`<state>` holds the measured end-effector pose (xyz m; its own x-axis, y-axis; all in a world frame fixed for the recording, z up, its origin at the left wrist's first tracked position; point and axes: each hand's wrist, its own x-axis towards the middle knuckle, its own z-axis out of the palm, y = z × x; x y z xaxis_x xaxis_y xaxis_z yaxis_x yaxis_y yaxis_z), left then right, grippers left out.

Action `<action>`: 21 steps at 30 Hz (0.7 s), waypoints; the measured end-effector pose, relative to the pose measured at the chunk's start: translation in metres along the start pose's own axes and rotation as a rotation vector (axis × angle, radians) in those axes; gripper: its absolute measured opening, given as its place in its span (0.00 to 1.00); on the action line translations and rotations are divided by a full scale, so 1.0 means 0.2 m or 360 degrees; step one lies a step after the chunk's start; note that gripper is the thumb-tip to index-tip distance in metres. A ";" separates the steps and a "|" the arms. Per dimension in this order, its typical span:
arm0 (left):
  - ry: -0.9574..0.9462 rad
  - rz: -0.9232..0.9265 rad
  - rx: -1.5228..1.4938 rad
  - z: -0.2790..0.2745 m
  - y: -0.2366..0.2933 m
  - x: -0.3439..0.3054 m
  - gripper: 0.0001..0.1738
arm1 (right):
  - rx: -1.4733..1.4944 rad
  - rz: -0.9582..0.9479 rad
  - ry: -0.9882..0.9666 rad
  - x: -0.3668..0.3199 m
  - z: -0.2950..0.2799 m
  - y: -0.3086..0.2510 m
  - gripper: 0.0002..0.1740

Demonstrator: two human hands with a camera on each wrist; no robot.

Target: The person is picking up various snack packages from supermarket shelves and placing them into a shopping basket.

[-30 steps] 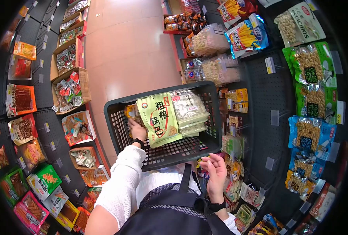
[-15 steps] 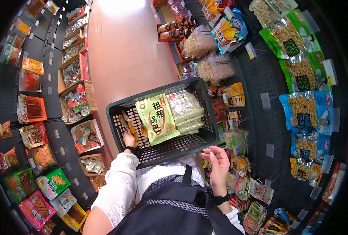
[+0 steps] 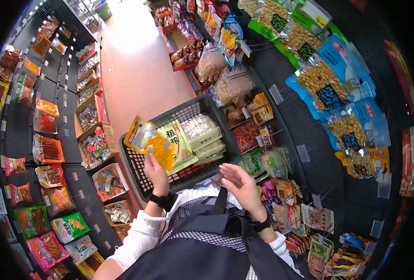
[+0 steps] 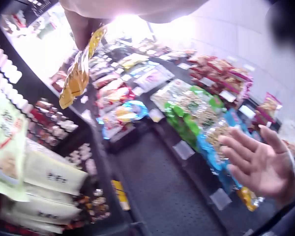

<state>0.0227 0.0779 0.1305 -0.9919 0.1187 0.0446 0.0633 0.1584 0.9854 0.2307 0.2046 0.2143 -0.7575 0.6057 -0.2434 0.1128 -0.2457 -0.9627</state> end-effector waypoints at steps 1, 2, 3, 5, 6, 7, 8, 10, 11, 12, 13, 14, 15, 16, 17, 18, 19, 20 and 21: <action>-0.0133 0.0039 -0.0111 0.08 0.07 -0.07 0.15 | -0.0255 0.0012 -0.0118 -0.03 -0.06 -0.02 0.34; -0.0266 0.0078 -0.0220 0.15 0.13 -0.15 0.14 | -0.0248 -0.0007 -0.0118 -0.06 -0.08 -0.03 0.34; -0.0450 0.0088 -0.0241 0.23 0.18 -0.24 0.13 | -0.0625 -0.0237 -0.0029 -0.09 -0.11 -0.06 0.41; -0.0831 0.0141 -0.0138 0.35 0.30 -0.44 0.12 | -0.1171 -0.0578 0.0081 -0.15 -0.20 -0.08 0.55; -0.1089 0.0195 -0.0052 0.43 0.37 -0.55 0.12 | -0.1379 -0.0711 0.0243 -0.18 -0.25 -0.08 0.53; -0.1187 0.0260 -0.0290 0.51 0.51 -0.67 0.10 | -0.1423 -0.0814 0.0384 -0.20 -0.30 -0.06 0.52; -0.1269 0.0433 -0.0347 0.57 0.56 -0.78 0.09 | -0.1472 -0.0917 0.0524 -0.21 -0.37 -0.05 0.52; -0.1794 0.0199 -0.0279 0.63 0.62 -0.98 0.14 | -0.1296 -0.0918 0.0749 -0.31 -0.52 -0.06 0.47; -0.1830 0.0560 -0.0312 0.70 0.63 -1.06 0.18 | -0.1179 -0.0912 0.0855 -0.36 -0.61 -0.07 0.44; -0.1817 0.0908 -0.0340 0.75 0.65 -1.12 0.21 | -0.1036 -0.0913 0.0928 -0.42 -0.69 -0.07 0.42; -0.1923 0.0948 -0.0398 0.81 0.69 -1.18 0.21 | -0.1062 -0.0912 0.1055 -0.49 -0.78 -0.05 0.42; -0.2067 0.1097 -0.0409 0.85 0.75 -1.22 0.25 | -0.0832 -0.0840 0.1127 -0.55 -0.85 -0.02 0.38; -0.2162 0.1245 -0.0390 0.89 0.79 -1.26 0.28 | -0.0579 -0.0787 0.1142 -0.60 -0.91 0.00 0.33; -0.2219 0.1285 -0.0421 0.94 0.82 -1.29 0.28 | -0.0340 -0.0688 0.1235 -0.66 -0.94 -0.02 0.24; -0.2166 0.1471 -0.0366 0.99 0.84 -1.32 0.31 | -0.0087 -0.0748 0.1279 -0.70 -0.99 0.00 0.21; -0.2082 0.1638 -0.0289 1.01 0.86 -1.35 0.34 | 0.0175 -0.0797 0.1282 -0.73 -1.02 0.00 0.19; -0.2059 0.1603 -0.0378 1.07 0.87 -1.38 0.36 | 0.0068 -0.0851 0.1354 -0.76 -1.06 -0.02 0.16; -0.1932 0.1635 -0.0322 1.13 0.89 -1.41 0.39 | 0.0079 -0.0868 0.1390 -0.80 -1.10 -0.03 0.16; -0.1922 0.1571 -0.0329 1.17 0.93 -1.42 0.39 | 0.0079 -0.0827 0.1358 -0.83 -1.13 -0.04 0.15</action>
<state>0.3417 0.3027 0.2616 0.1068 0.7885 0.6056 0.4919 -0.5712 0.6570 0.5003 0.2773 0.2364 0.0121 0.9828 0.1843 -0.1430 0.1841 -0.9724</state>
